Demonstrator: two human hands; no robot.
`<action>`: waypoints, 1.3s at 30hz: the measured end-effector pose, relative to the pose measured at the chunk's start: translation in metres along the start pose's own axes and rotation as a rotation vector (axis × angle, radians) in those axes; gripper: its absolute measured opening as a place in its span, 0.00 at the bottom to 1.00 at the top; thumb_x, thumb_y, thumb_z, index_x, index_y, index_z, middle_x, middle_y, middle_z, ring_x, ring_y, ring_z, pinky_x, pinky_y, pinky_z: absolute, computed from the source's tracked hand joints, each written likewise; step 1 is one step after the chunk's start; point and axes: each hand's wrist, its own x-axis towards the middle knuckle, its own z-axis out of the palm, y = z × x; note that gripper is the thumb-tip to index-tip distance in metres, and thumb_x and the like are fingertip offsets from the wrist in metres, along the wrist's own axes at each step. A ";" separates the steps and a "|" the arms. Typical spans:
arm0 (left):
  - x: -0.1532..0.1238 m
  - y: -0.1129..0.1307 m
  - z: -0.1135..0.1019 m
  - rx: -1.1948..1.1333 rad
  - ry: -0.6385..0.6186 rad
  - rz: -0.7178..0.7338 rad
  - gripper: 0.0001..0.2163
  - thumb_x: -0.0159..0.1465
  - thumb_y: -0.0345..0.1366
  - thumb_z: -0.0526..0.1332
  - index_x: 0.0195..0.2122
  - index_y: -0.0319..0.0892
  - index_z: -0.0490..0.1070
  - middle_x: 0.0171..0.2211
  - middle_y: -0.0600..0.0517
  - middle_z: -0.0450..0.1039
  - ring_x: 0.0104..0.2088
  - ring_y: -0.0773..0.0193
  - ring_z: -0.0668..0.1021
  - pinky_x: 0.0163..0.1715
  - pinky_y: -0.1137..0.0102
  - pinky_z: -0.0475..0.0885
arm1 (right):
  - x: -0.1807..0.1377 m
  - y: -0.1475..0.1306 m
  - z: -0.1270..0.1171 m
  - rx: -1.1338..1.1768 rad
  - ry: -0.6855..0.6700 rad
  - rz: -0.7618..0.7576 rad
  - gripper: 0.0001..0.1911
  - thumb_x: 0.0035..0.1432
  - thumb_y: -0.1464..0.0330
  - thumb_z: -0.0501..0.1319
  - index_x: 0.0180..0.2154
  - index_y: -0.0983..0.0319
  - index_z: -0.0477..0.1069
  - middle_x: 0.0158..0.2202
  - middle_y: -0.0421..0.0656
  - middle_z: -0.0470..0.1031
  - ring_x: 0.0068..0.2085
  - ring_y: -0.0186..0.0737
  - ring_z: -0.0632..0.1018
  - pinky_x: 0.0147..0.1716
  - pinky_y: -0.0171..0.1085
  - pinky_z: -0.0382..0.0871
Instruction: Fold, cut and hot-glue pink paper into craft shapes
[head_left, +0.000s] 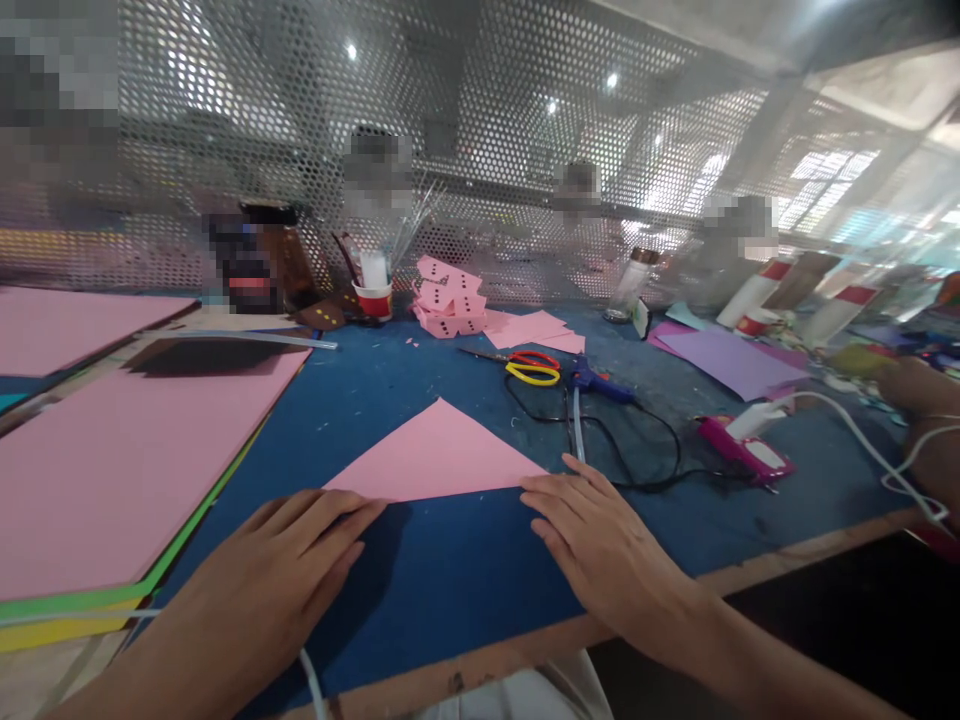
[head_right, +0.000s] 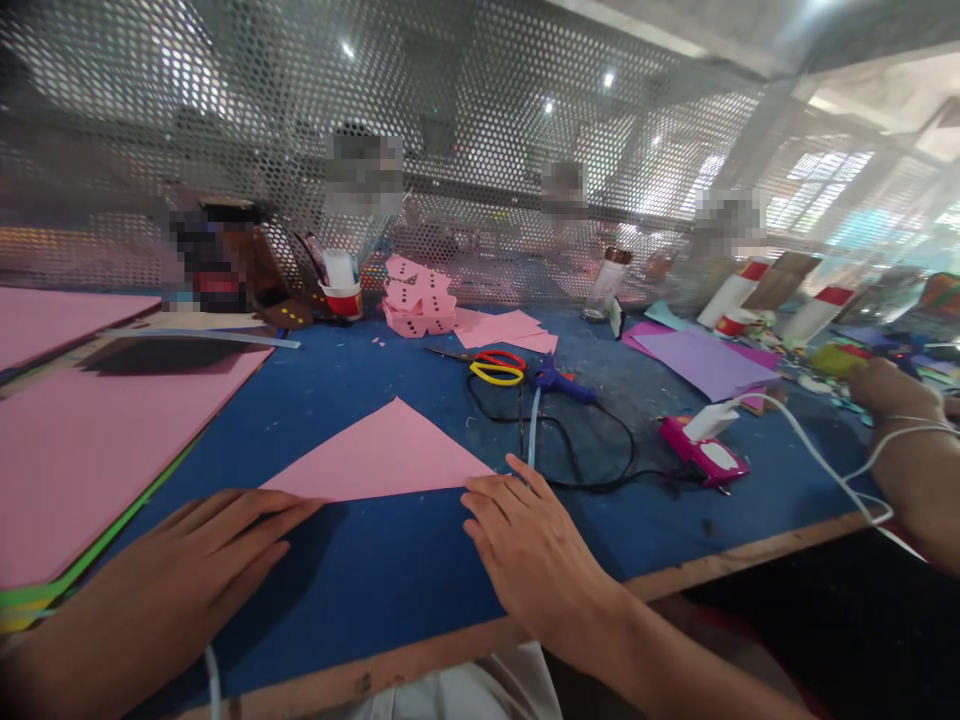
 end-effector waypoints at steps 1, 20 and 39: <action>0.000 0.000 0.000 0.006 0.004 0.010 0.16 0.70 0.37 0.54 0.58 0.51 0.71 0.53 0.51 0.76 0.51 0.53 0.76 0.48 0.57 0.69 | 0.000 0.001 -0.001 0.002 0.005 -0.011 0.14 0.70 0.74 0.53 0.52 0.61 0.72 0.53 0.44 0.79 0.55 0.40 0.77 0.68 0.53 0.59; -0.002 -0.007 0.002 -0.105 0.025 -0.047 0.17 0.71 0.41 0.55 0.60 0.54 0.69 0.51 0.52 0.76 0.49 0.55 0.78 0.48 0.61 0.72 | 0.003 0.011 -0.014 -0.086 0.032 0.036 0.12 0.71 0.74 0.53 0.48 0.63 0.74 0.42 0.42 0.82 0.42 0.38 0.81 0.70 0.57 0.45; 0.048 -0.018 -0.016 -0.244 -0.113 -0.021 0.10 0.72 0.38 0.56 0.41 0.46 0.77 0.38 0.52 0.77 0.40 0.61 0.78 0.42 0.66 0.68 | 0.071 0.022 -0.002 -0.012 -0.219 -0.263 0.08 0.71 0.70 0.57 0.41 0.60 0.75 0.39 0.41 0.77 0.44 0.39 0.77 0.63 0.51 0.54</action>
